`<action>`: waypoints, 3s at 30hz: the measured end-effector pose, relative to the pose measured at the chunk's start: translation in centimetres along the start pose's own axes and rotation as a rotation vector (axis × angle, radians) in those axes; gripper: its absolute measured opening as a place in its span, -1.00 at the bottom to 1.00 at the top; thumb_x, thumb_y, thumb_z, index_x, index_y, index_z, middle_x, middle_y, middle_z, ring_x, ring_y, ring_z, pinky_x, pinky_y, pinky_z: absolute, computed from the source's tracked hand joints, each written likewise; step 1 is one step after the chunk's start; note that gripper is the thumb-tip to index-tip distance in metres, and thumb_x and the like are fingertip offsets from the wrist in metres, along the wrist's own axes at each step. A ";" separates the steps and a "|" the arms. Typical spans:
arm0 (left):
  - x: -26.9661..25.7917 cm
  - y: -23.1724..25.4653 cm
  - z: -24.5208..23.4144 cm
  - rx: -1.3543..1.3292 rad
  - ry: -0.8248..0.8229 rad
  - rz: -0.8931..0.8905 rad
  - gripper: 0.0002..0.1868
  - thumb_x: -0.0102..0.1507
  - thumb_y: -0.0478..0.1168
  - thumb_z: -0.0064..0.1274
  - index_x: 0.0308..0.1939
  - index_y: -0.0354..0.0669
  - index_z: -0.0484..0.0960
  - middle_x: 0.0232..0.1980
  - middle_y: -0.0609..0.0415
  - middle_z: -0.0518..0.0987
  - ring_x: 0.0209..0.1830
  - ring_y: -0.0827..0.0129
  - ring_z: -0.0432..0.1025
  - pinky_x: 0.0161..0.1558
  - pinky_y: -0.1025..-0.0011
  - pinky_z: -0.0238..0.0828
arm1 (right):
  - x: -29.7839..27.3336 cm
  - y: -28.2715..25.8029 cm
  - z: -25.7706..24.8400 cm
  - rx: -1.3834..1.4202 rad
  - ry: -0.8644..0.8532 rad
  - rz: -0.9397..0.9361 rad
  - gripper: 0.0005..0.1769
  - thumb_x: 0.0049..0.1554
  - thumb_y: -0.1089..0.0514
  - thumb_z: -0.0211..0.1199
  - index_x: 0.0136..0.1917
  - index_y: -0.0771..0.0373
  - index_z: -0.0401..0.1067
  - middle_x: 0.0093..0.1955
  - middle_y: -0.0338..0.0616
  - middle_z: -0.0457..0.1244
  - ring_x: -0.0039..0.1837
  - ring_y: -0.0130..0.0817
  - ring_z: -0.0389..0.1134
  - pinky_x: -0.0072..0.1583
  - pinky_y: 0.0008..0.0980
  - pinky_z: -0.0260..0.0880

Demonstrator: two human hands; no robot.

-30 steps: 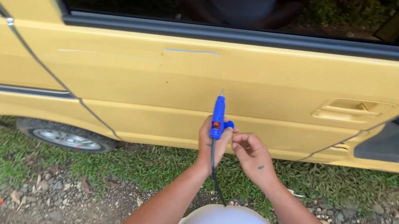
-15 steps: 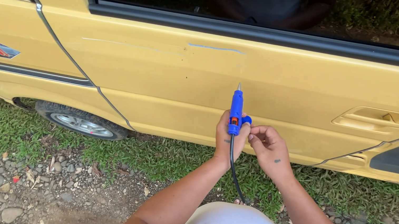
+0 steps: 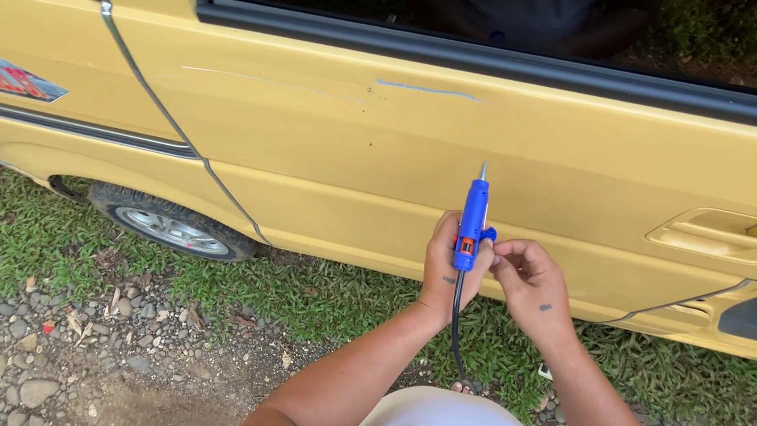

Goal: Repairing a dent on a yellow car door using a hot glue gun and blue puller tabs.

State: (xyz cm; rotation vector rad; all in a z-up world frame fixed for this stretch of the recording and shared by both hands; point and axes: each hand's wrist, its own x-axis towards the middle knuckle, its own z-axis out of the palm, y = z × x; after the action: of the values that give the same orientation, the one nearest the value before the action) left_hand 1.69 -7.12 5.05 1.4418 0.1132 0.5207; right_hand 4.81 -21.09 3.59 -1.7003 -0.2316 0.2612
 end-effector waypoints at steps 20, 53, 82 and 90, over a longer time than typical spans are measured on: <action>-2.9 -3.9 -8.9 -0.189 0.385 -0.127 -0.74 0.23 -0.58 -0.01 -0.07 -0.26 0.41 -0.19 0.06 0.51 -0.21 0.34 0.58 -0.08 0.38 0.59 | 14.7 -12.7 12.8 -0.597 -0.358 -0.344 -0.55 0.18 0.14 0.27 0.33 0.24 0.38 -0.06 -0.10 0.44 -0.05 -0.27 0.48 0.02 -0.33 0.46; -2.0 -4.2 -10.9 -0.181 0.373 -0.197 -0.74 0.24 -0.55 -0.01 -0.04 -0.27 0.39 -0.19 0.07 0.50 -0.22 0.33 0.59 -0.12 0.40 0.55 | 14.0 -10.0 17.2 -0.693 0.137 -0.690 -0.87 0.16 0.12 0.38 0.00 0.09 0.57 -0.25 -0.11 0.41 -0.23 -0.14 0.47 -0.19 -0.20 0.45; -2.8 -4.1 -12.0 -0.209 0.380 -0.174 -0.75 0.26 -0.52 0.01 -0.02 -0.27 0.39 -0.17 0.06 0.53 -0.19 0.34 0.58 -0.07 0.41 0.55 | 11.6 -7.1 14.0 -0.943 -0.224 -0.421 -0.79 0.18 0.21 0.25 0.11 0.05 0.52 0.01 -0.15 0.43 0.00 -0.17 0.48 0.03 -0.19 0.49; -2.7 -3.9 -11.9 -0.206 0.368 -0.192 -0.74 0.26 -0.52 0.02 -0.02 -0.27 0.39 -0.16 0.07 0.53 -0.19 0.33 0.60 -0.11 0.41 0.55 | 11.3 -6.3 14.9 -0.548 -0.185 -0.424 -0.54 0.13 0.25 0.20 0.32 0.23 0.39 0.01 -0.07 0.40 0.01 -0.16 0.47 0.05 -0.22 0.48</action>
State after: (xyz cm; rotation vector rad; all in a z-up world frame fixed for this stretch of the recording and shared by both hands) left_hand -4.12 2.47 -1.04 1.1095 0.4733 0.6163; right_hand 11.01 -2.73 7.35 -2.1101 -0.8513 0.0343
